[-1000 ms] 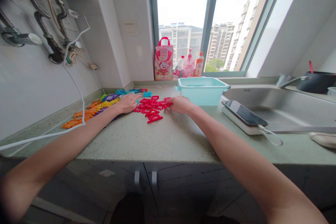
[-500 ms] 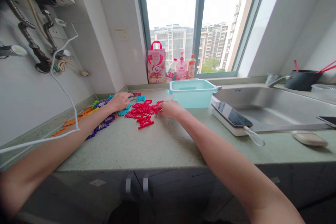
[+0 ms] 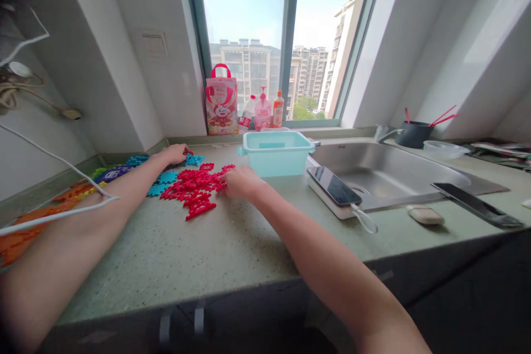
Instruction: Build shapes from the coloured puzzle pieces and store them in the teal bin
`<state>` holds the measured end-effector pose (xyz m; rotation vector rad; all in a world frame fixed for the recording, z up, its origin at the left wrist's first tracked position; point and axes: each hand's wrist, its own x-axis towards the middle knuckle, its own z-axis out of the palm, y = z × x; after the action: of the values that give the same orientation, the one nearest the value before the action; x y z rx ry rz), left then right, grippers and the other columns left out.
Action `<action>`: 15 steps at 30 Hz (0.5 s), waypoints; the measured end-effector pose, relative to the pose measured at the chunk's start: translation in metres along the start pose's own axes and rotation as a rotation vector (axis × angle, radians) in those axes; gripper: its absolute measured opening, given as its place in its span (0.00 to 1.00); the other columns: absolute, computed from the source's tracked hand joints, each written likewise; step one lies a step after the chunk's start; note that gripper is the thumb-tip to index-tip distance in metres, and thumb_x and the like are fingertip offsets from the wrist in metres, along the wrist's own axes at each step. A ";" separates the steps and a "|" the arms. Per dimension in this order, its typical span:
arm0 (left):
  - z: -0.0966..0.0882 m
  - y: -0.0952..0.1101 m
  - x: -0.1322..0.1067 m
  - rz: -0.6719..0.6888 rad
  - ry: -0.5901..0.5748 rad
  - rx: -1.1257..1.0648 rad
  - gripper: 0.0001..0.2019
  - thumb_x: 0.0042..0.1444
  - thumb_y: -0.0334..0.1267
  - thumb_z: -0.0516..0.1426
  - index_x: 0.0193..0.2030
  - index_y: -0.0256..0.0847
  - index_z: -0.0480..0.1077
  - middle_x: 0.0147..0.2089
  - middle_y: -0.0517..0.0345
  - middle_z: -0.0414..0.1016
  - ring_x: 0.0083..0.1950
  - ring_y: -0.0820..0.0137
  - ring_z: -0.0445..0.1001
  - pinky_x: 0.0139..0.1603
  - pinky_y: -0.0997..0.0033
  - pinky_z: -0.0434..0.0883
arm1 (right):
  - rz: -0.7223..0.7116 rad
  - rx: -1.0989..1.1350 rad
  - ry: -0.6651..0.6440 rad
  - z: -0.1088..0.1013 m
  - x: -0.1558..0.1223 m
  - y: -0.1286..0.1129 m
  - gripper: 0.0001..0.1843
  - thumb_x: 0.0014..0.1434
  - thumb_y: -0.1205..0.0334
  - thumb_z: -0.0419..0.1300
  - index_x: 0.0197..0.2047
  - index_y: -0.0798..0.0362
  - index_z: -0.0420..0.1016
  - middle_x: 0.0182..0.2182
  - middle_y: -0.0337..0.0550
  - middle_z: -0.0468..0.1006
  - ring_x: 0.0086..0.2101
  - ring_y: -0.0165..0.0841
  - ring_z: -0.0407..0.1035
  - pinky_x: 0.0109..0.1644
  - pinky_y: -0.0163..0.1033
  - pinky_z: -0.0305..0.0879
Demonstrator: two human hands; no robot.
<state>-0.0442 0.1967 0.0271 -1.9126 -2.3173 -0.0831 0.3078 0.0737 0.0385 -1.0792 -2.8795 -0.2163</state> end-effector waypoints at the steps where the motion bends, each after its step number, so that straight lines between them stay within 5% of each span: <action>1: -0.003 -0.002 -0.002 -0.001 0.021 0.013 0.29 0.60 0.46 0.61 0.66 0.36 0.73 0.64 0.35 0.77 0.65 0.43 0.75 0.61 0.51 0.72 | -0.006 0.008 0.000 -0.001 0.000 0.001 0.17 0.67 0.54 0.60 0.53 0.49 0.84 0.51 0.53 0.85 0.51 0.46 0.80 0.49 0.41 0.71; 5: -0.028 -0.013 -0.031 0.065 0.253 0.024 0.35 0.57 0.50 0.64 0.69 0.35 0.70 0.65 0.34 0.73 0.65 0.42 0.73 0.63 0.50 0.71 | -0.014 0.102 -0.023 -0.002 0.000 0.006 0.20 0.65 0.54 0.60 0.56 0.47 0.83 0.53 0.52 0.85 0.51 0.48 0.79 0.48 0.42 0.71; 9: -0.054 -0.010 -0.095 0.241 0.461 -0.297 0.23 0.54 0.47 0.67 0.55 0.40 0.81 0.55 0.46 0.80 0.49 0.58 0.81 0.54 0.63 0.76 | 0.012 0.137 0.013 0.008 0.005 0.010 0.20 0.72 0.56 0.51 0.48 0.50 0.85 0.50 0.53 0.86 0.48 0.45 0.80 0.48 0.41 0.70; 15: -0.045 0.026 -0.198 0.444 0.397 -0.903 0.18 0.57 0.51 0.68 0.47 0.40 0.84 0.40 0.53 0.86 0.35 0.68 0.80 0.35 0.72 0.75 | -0.055 0.215 0.244 0.019 0.012 0.008 0.20 0.66 0.69 0.58 0.54 0.45 0.85 0.51 0.45 0.86 0.50 0.40 0.80 0.50 0.36 0.69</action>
<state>0.0206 0.0033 0.0428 -2.3933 -1.6400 -1.5062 0.3037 0.0901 0.0218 -0.8719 -2.6437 -0.0359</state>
